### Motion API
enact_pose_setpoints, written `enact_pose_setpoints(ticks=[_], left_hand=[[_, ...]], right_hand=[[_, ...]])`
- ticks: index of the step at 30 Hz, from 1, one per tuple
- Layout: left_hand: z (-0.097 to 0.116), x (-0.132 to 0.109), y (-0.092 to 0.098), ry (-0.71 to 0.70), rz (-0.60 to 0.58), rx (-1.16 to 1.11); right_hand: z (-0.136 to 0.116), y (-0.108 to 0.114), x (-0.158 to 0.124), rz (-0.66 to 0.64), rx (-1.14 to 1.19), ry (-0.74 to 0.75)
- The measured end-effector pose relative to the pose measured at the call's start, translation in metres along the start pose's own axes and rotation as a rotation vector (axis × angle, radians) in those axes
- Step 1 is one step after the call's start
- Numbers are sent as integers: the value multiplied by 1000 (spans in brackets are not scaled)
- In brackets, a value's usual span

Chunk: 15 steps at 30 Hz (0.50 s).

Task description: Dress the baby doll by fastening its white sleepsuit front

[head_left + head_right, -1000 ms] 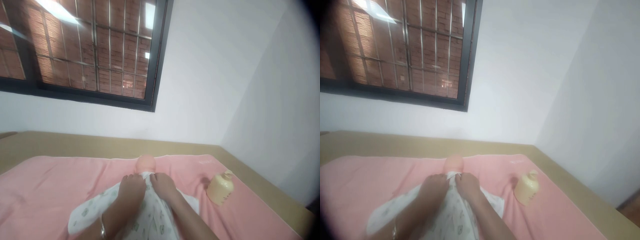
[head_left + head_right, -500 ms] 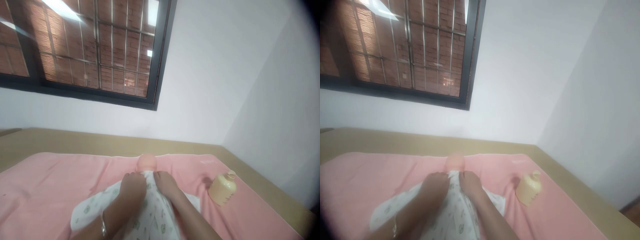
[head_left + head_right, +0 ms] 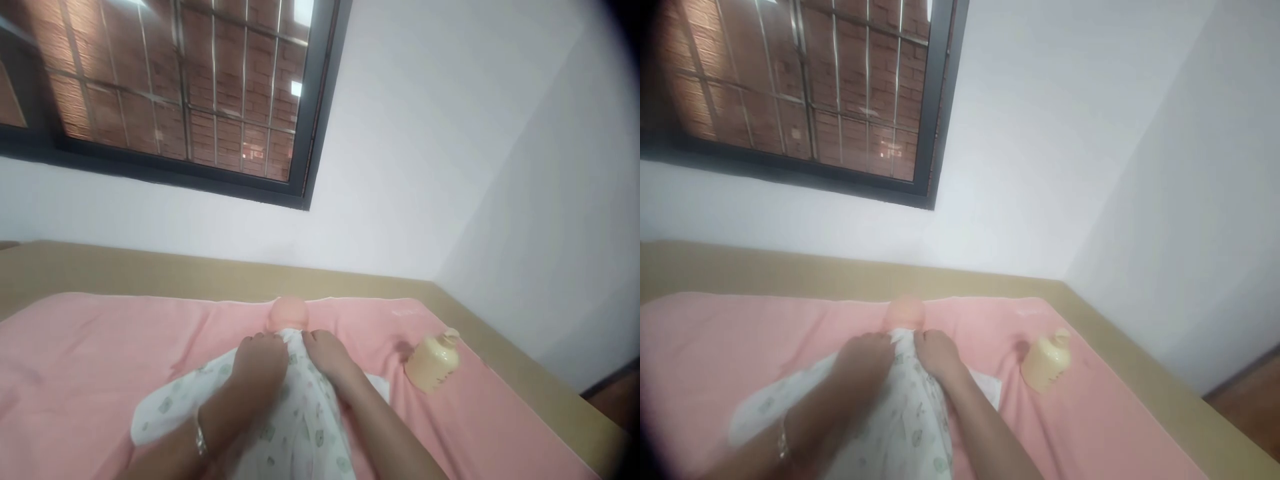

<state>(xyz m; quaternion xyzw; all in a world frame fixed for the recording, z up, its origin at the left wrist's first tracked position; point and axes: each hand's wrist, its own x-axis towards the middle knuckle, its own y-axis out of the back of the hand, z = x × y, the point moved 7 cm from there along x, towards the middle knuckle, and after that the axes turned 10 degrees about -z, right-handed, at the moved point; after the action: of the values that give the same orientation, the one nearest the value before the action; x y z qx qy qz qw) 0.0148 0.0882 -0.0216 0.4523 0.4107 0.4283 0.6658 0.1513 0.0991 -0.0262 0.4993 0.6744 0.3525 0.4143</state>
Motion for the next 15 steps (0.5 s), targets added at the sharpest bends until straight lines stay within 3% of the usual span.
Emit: enact_pose_setpoints(ticks=[2,7,9,12,15], left_hand=[[2,0,-2,-34,17,-2],[-13,10,7,-28,-57,-67],[-15,11,8,-9,-75,-62],[-6,4,6,3,-16,11],[4,-1,0,-25,30,75]], right_hand=[[2,1,-1,-20,5,4],[-31,3,-25,167,-189,133],[-34,4,-25,186,-207,128],[-16,4,-10,69,-112,28],[-5,3,-4,-35,-11,30]])
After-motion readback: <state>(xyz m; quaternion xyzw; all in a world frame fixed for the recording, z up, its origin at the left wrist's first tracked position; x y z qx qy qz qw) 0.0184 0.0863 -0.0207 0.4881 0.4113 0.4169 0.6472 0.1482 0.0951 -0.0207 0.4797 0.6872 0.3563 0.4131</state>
